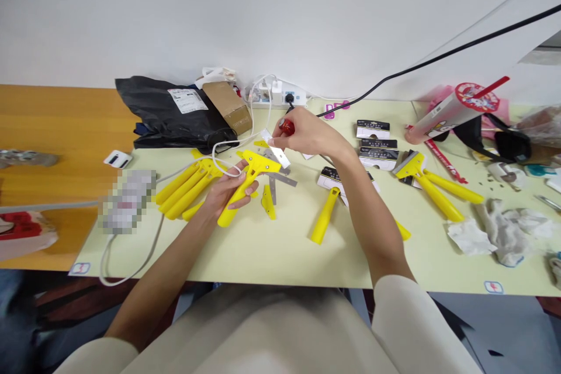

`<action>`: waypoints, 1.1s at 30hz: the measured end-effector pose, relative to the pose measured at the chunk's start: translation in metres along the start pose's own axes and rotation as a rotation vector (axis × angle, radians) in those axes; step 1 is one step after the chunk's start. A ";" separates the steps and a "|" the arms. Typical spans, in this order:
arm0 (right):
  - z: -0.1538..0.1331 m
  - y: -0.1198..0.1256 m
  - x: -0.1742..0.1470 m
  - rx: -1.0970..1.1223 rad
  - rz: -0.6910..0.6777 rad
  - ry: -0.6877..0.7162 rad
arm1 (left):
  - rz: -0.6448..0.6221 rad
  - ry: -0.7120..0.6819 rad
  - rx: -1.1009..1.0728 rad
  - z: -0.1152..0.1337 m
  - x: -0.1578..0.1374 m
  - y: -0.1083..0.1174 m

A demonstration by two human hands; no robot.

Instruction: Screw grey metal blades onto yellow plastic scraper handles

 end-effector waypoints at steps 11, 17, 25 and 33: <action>0.000 -0.002 0.000 0.015 -0.007 -0.012 | 0.002 0.005 0.003 -0.001 0.000 0.001; 0.000 -0.008 0.003 0.002 -0.019 0.016 | 0.001 0.015 -0.001 -0.002 0.001 0.003; -0.004 -0.031 0.013 0.012 -0.105 0.115 | -0.052 0.026 0.041 -0.004 0.000 -0.004; -0.004 -0.038 0.013 0.064 -0.194 0.159 | -0.083 0.013 0.082 -0.003 -0.001 -0.010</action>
Point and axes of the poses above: each hand's wrist, its own x-axis towards the middle knuckle, its own y-axis out of the back of the hand, z = x × y, the point moved 9 cm from there along x, towards the middle knuckle, and after that the axes turned 14 degrees about y, right-handed, at the moved point
